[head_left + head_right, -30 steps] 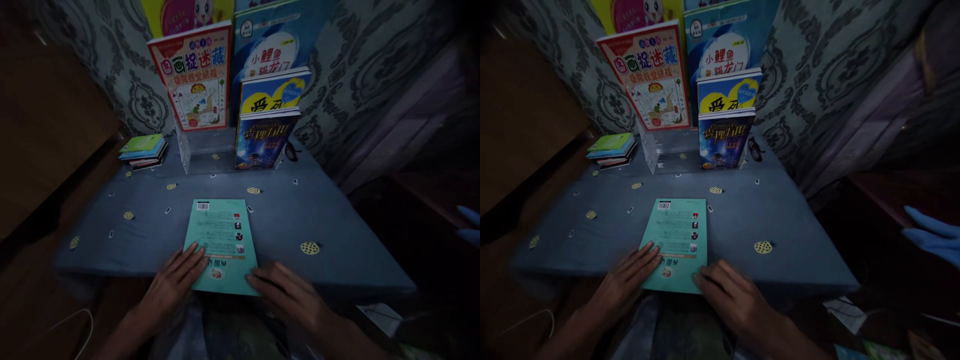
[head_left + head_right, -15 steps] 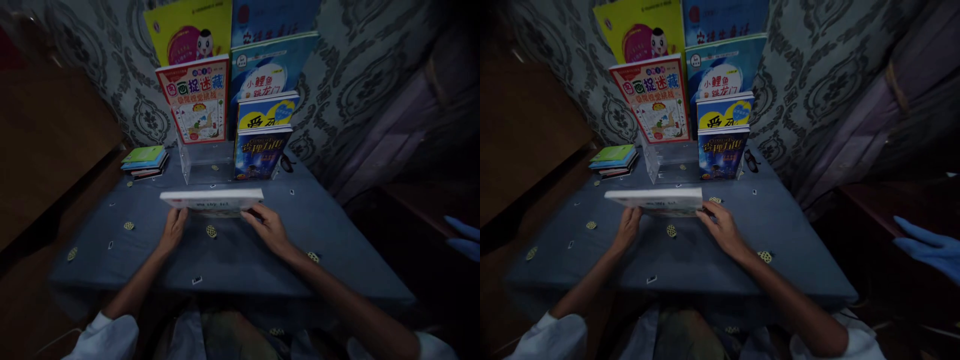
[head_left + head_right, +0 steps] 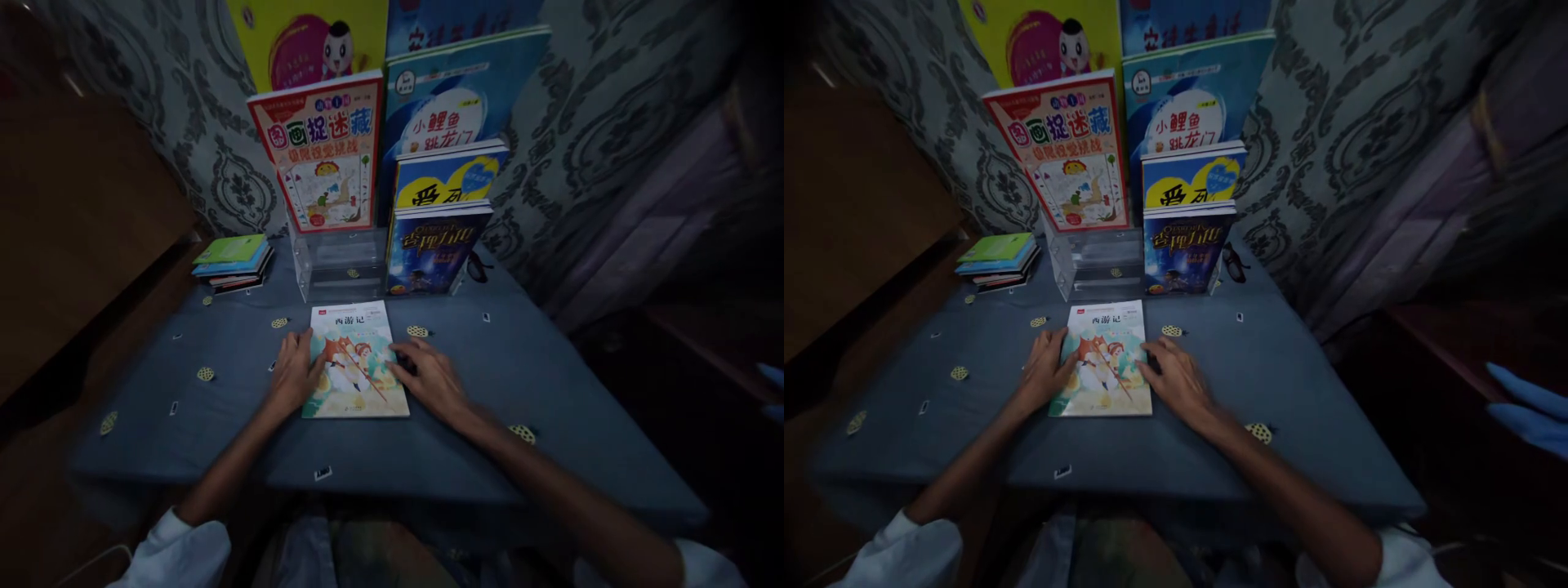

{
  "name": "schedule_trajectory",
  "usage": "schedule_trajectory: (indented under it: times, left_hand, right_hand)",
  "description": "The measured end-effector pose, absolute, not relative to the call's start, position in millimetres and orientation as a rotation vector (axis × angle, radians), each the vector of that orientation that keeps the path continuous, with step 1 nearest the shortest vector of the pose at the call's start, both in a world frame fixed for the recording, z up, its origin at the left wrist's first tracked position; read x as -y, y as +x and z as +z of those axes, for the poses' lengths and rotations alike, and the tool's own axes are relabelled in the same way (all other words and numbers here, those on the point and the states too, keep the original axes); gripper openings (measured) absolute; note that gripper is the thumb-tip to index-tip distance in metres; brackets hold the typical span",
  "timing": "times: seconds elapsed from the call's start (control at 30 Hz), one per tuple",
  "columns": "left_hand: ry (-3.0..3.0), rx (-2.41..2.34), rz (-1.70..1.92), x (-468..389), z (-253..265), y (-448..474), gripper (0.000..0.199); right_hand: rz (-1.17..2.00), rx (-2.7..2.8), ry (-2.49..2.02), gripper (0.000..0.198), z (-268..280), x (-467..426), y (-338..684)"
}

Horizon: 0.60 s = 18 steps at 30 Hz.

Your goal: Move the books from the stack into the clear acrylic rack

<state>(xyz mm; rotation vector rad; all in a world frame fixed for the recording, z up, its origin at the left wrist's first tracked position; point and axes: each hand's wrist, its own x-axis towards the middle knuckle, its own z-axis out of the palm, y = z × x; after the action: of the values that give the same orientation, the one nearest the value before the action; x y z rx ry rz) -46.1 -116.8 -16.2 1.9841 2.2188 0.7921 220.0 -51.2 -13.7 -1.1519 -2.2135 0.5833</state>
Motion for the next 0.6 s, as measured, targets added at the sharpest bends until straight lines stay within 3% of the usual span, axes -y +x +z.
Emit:
schedule_trajectory:
  times: [0.23, 0.6]
  left_hand:
    - [2.204, -2.231, 0.566, 108.3, -18.0, -45.8, 0.046]
    - [2.35, -2.04, 0.571, 66.3, -29.5, -65.5, 0.056]
  right_hand:
    - [0.42, 2.321, -0.97, 0.032, -25.2, 42.5, 214.7]
    - [0.462, 2.334, -0.947, 0.044, -42.2, 8.1, 199.3]
